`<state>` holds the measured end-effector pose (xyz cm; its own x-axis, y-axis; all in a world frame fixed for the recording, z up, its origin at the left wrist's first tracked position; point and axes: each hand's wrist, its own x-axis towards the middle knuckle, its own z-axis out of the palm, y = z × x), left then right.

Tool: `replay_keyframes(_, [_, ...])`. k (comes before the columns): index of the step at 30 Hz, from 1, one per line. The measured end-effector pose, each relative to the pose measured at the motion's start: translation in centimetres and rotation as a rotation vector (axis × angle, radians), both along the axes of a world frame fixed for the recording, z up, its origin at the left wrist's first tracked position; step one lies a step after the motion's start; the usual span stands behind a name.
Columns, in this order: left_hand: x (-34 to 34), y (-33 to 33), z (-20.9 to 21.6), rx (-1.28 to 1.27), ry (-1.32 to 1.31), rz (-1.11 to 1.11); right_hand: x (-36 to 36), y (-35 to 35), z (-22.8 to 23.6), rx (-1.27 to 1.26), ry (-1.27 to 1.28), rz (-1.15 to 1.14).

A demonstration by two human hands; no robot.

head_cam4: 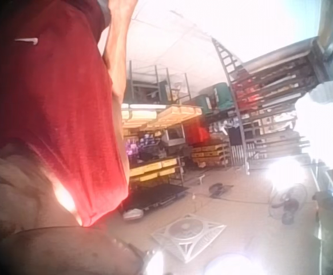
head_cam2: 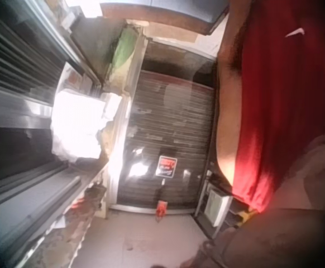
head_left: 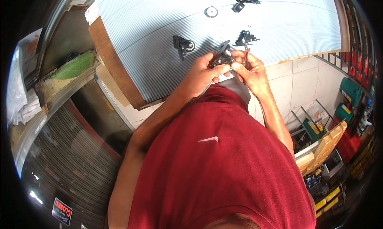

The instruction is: The person assembles caster wheels onto metal brackets using a wrench. They tighten the nuts on the wheel axles, then retrieve a blue plastic tray and a black handle from a shelf. Finally, they attach the handle to the assembled caster unit.

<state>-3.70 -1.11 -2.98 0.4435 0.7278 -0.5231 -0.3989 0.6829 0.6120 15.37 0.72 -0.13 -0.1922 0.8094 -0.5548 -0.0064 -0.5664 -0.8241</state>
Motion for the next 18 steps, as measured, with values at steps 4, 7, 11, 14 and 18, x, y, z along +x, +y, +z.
replay_keyframes(4, [0.3, -0.3, 0.3, -0.108, -0.021, 0.097, 0.0, 0.4, 0.2, -0.028, 0.008, 0.083])
replay_keyframes(7, [0.2, -0.6, 0.4, -0.142, -0.050, 0.142, -0.1, 0.4, 0.1, -0.041, 0.030, 0.102])
replay_keyframes(11, [0.1, -1.1, 0.6, -0.094, -0.066, 0.162, -0.7, -0.3, -0.5, 0.040, 0.126, 0.065])
replay_keyframes(14, [-0.8, -1.4, -0.3, 0.004, -0.075, 0.119, -1.0, -0.9, -0.1, 0.108, 0.039, 0.115])
replay_keyframes(18, [-0.6, -0.8, -0.5, -0.063, 0.066, 0.082, -1.4, -0.3, -0.6, 0.192, -0.074, 0.210])
